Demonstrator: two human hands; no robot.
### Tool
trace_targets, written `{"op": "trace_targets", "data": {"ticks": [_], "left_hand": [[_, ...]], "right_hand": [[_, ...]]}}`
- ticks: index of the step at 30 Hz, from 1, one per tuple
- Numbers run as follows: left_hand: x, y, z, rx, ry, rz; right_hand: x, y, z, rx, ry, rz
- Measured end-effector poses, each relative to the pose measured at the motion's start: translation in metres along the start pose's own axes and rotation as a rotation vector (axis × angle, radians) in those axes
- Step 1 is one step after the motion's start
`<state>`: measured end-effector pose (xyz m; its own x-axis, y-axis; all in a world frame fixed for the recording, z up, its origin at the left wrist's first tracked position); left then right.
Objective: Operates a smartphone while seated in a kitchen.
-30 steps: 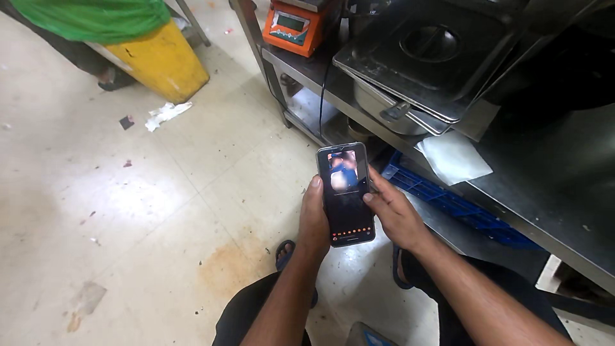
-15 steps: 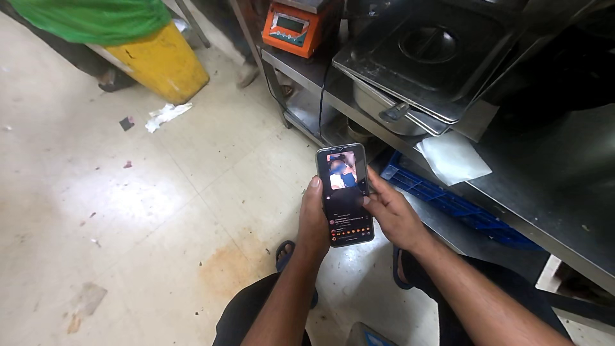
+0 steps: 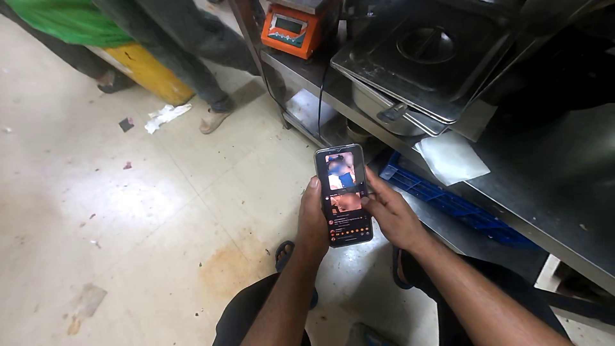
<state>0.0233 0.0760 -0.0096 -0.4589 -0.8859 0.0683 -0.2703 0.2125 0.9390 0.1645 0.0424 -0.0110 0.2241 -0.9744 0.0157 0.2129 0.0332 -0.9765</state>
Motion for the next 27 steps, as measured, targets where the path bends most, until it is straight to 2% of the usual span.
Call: {"op": "trace_targets", "data": {"ticks": [27], "left_hand": [[0.0039, 0.003, -0.0013, -0.055, -0.044, 0.001]], "right_hand": [[0.0006, -0.0043, 0.0006, -0.008, -0.003, 0.101]]}}
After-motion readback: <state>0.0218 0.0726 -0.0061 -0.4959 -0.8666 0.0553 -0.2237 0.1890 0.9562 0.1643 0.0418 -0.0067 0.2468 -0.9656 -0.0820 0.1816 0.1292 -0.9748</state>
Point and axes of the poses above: each hand's wrist, its own x-axis away from the middle knuckle, its own z-axis out of the back of the hand, y = z × x, the point moved 8 cm from there along -x, towards the middle knuckle, and after that the axes turned 11 degrees about -y, right-handed, at the moved point
